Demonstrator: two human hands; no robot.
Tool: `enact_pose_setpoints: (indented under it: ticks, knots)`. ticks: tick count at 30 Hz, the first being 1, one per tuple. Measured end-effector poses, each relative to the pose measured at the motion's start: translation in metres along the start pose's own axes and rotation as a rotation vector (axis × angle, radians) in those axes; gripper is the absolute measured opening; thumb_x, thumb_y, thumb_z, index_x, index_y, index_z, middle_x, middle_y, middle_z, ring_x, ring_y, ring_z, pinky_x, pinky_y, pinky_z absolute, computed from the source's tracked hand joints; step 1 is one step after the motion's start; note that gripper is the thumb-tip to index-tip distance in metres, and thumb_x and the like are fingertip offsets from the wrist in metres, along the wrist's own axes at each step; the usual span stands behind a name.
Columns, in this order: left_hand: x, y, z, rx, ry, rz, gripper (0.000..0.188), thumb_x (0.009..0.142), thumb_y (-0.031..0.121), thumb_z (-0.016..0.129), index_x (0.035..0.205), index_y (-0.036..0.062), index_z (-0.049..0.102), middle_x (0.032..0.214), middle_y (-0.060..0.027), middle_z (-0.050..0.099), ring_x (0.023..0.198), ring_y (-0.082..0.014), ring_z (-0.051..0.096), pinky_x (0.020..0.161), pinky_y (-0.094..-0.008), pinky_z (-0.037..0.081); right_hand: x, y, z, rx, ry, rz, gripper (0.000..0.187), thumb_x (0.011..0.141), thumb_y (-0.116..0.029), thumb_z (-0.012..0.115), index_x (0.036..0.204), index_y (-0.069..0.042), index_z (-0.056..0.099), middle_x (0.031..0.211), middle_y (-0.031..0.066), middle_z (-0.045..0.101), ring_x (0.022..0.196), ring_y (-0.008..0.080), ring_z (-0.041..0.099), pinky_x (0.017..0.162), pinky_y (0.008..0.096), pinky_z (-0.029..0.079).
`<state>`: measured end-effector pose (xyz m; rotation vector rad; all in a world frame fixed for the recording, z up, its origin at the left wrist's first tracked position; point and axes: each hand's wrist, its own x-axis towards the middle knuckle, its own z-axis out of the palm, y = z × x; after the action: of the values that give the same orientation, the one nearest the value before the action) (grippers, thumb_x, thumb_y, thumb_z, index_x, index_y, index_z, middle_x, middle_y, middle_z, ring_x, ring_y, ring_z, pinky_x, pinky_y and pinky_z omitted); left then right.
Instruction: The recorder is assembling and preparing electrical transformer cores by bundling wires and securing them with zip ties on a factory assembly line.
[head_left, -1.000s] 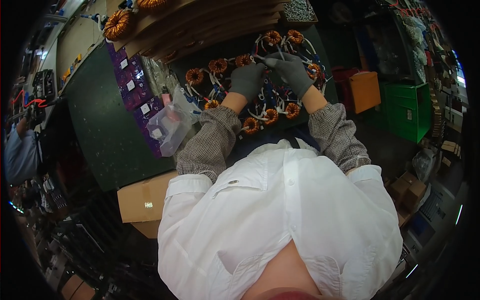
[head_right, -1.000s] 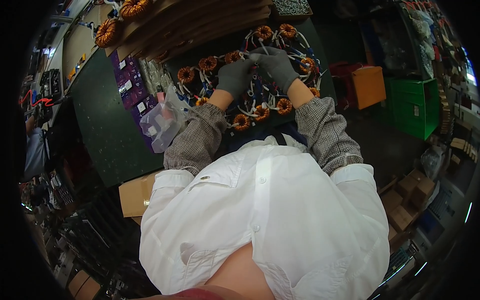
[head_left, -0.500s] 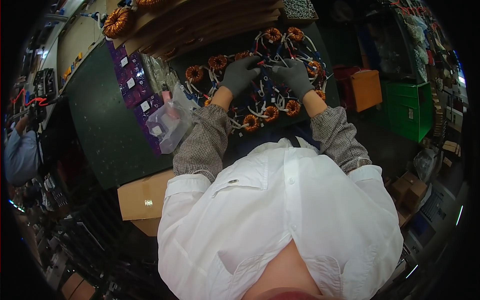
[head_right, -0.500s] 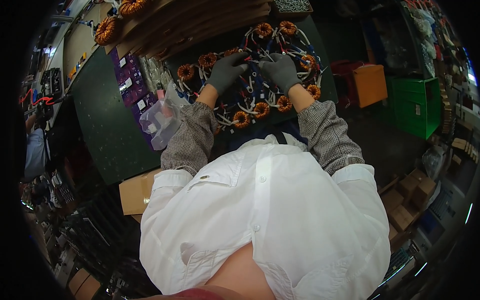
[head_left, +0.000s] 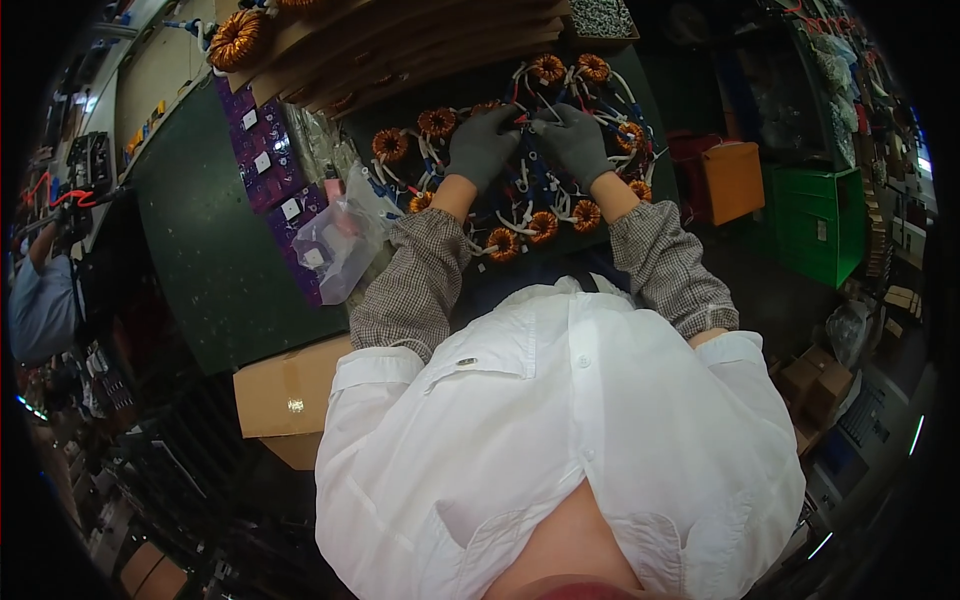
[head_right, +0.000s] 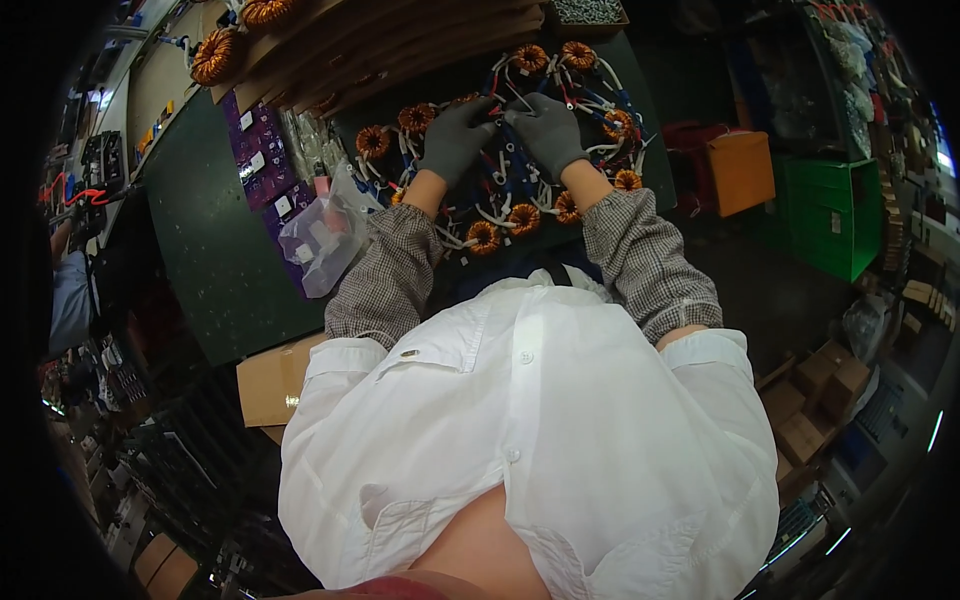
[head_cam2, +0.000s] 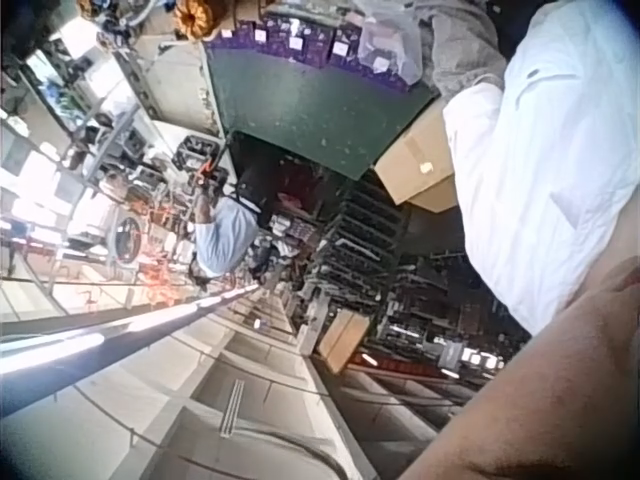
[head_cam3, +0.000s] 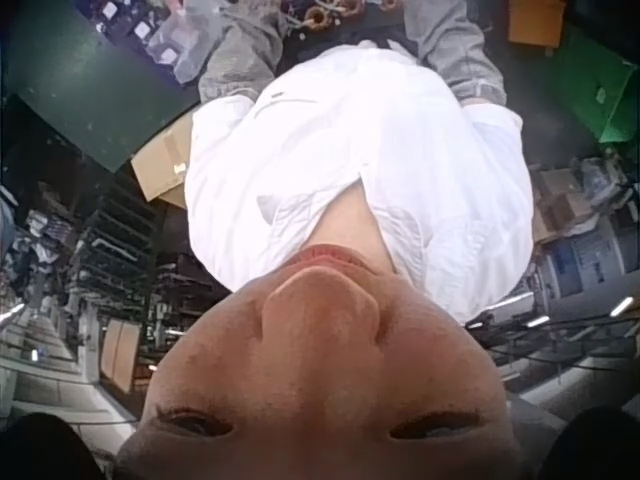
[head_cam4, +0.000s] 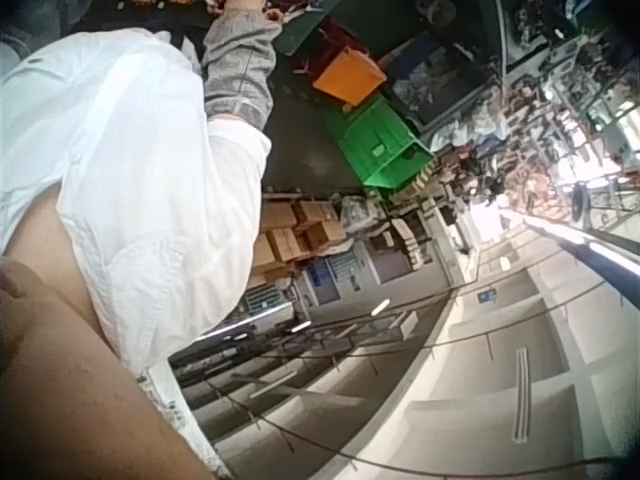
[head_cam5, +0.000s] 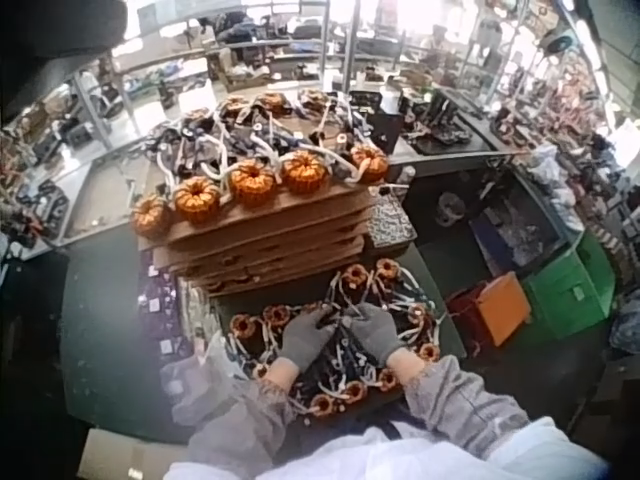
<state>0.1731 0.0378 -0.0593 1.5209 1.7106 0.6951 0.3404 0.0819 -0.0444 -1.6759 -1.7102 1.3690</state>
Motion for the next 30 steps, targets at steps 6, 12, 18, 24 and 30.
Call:
enact_pose_setpoints:
  ticks: [6,12,18,24,30]
  knots:
    - [0.005,0.001,-0.01,0.116,-0.039,-0.02,0.037,0.082,0.024,0.056,0.118,0.014,0.06,0.11,-0.0147,0.062,0.098,-0.0302,0.061,0.085,-0.0375,0.048,0.006,0.001,0.022,-0.26,0.001,-0.06,0.039,0.08,-0.037,0.064,0.105,-0.008,0.063,0.1,0.0158,0.064,0.093,0.0301,0.061,0.08,0.0389,0.047]
    - [0.004,0.016,-0.03,0.284,-0.22,-0.127,0.032,0.084,0.029,0.053,0.109,0.0108,0.063,0.103,-0.0136,0.063,0.093,-0.029,0.061,0.08,-0.0389,0.048,0.007,-0.001,0.028,-0.16,0.047,-0.039,0.042,0.079,-0.038,0.067,0.105,-0.005,0.063,0.099,0.0166,0.064,0.091,0.0289,0.062,0.079,0.0371,0.048]
    - [-0.002,-0.001,-0.03,-0.374,-0.299,-0.167,0.036,0.084,0.032,0.056,0.104,0.003,0.063,0.092,-0.0102,0.063,0.086,-0.0223,0.06,0.076,-0.0335,0.047,0.007,-0.001,0.025,0.177,-0.043,0.006,0.036,0.083,-0.028,0.065,0.105,0.0,0.063,0.093,0.0118,0.066,0.083,0.0184,0.062,0.074,0.0302,0.047]
    - [0.003,-0.016,-0.021,-0.645,-0.211,-0.171,0.035,0.08,0.026,0.063,0.108,0.005,0.063,0.1,-0.0123,0.064,0.09,-0.0227,0.06,0.079,-0.0326,0.047,0.006,-0.002,0.01,0.435,-0.127,0.175,0.032,0.084,-0.023,0.064,0.107,-0.001,0.064,0.079,0.0022,0.062,0.07,0.0106,0.055,0.064,0.0269,0.044]
    - [-0.002,0.002,-0.024,-0.348,-0.167,-0.071,0.03,0.077,0.021,0.067,0.101,0.0032,0.066,0.097,-0.0123,0.065,0.089,-0.0206,0.062,0.078,-0.0314,0.048,0.008,-0.003,0.003,0.406,-0.141,0.217,0.026,0.083,-0.021,0.066,0.102,-0.004,0.066,0.069,-0.0008,0.055,0.058,0.0077,0.048,0.053,0.0245,0.039]
